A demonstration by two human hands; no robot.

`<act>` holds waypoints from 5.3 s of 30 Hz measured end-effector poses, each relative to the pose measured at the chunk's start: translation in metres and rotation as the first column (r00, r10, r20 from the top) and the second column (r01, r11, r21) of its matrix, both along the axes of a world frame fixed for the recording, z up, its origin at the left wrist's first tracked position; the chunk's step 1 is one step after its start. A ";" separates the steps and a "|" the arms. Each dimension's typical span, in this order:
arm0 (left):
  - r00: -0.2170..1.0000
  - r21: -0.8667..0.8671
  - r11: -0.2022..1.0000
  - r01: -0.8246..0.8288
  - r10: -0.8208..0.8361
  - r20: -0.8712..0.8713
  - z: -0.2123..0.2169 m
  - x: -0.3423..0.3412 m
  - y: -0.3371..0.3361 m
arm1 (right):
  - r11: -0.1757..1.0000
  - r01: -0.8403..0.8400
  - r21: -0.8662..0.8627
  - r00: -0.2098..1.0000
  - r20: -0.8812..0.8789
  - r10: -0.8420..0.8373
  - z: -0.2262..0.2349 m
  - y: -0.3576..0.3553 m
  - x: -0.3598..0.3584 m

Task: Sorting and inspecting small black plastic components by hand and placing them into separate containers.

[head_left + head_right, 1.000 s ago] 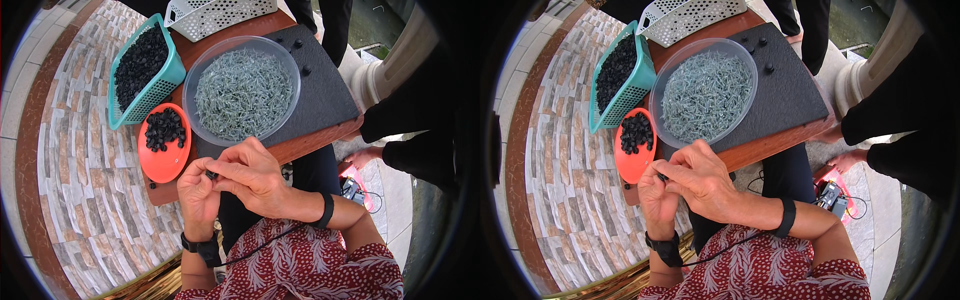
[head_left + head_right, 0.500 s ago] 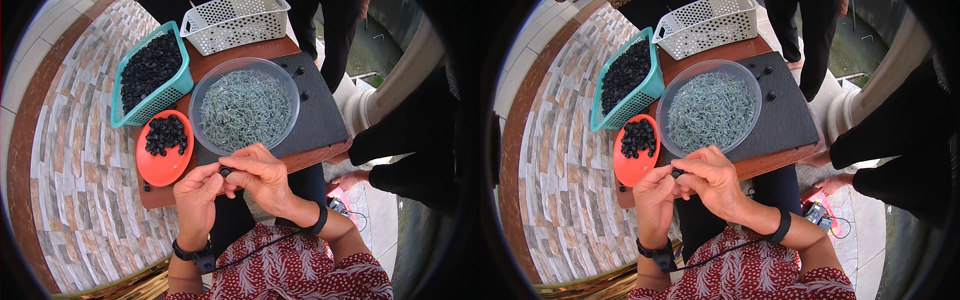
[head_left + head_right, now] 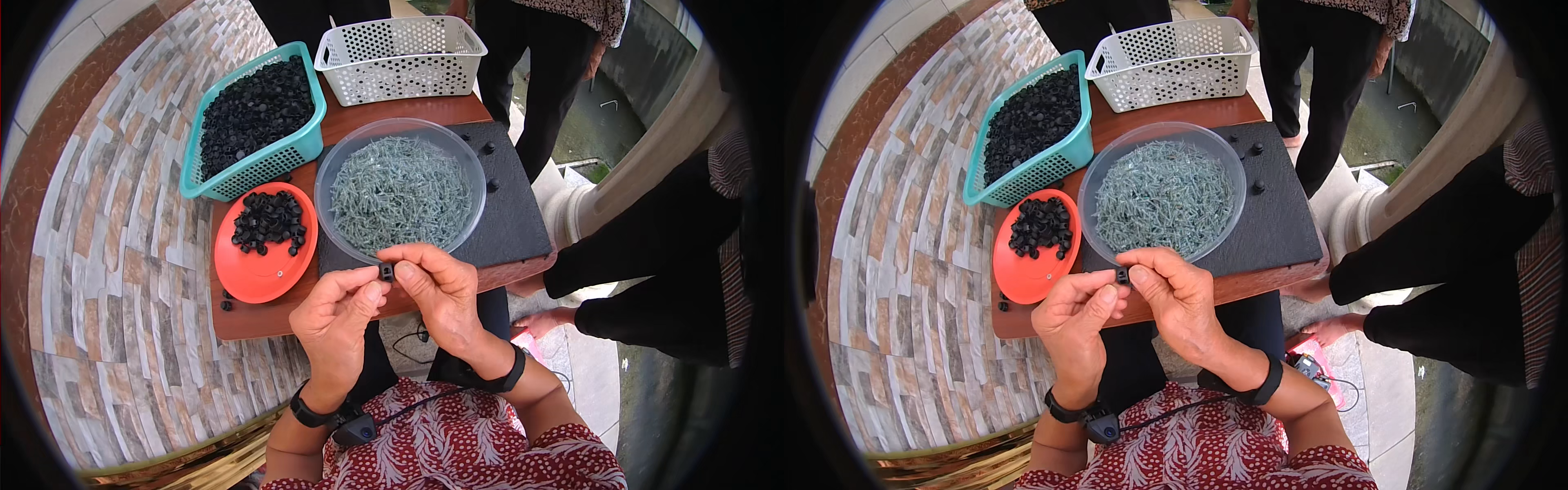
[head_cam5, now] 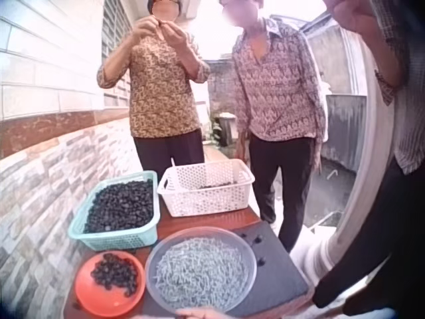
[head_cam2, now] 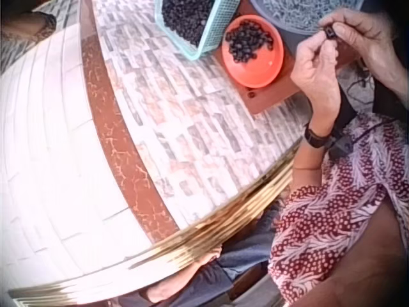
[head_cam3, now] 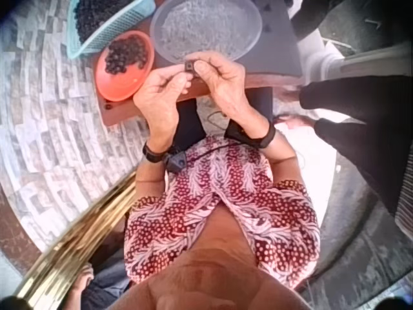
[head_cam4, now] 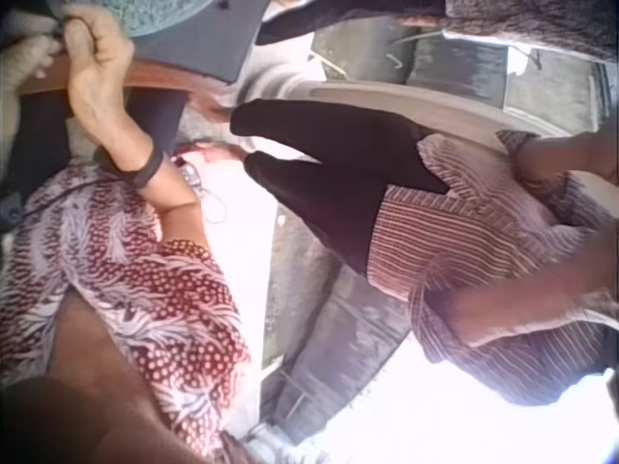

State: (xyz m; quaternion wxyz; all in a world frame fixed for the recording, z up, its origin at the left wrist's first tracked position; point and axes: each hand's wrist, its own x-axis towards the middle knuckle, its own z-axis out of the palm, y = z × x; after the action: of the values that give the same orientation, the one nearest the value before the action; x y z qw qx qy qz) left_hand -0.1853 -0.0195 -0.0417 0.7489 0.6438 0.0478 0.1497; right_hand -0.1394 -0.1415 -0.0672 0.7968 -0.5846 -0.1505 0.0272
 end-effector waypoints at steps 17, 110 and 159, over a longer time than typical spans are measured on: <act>0.994 -0.294 0.955 0.045 -0.071 -0.079 -0.006 0.013 0.015 | 0.994 -0.027 0.106 0.983 -0.180 0.045 0.027 -0.004 0.048; 0.945 0.991 0.037 -0.132 0.307 0.115 -0.041 0.063 0.162 | 0.974 0.077 -0.215 0.996 -0.026 -0.085 0.023 -0.065 0.085; 0.925 -0.664 0.719 0.206 -0.364 -0.107 -0.023 0.008 0.039 | 0.621 0.399 -0.675 0.771 0.614 0.171 -0.001 -0.039 0.098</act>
State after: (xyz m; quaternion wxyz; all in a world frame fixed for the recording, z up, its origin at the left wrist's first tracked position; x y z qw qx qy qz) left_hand -0.1771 0.0197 -0.0651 0.9264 0.3610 0.0818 -0.0692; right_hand -0.0413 -0.1801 -0.0684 0.3676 -0.8511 -0.3387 -0.1606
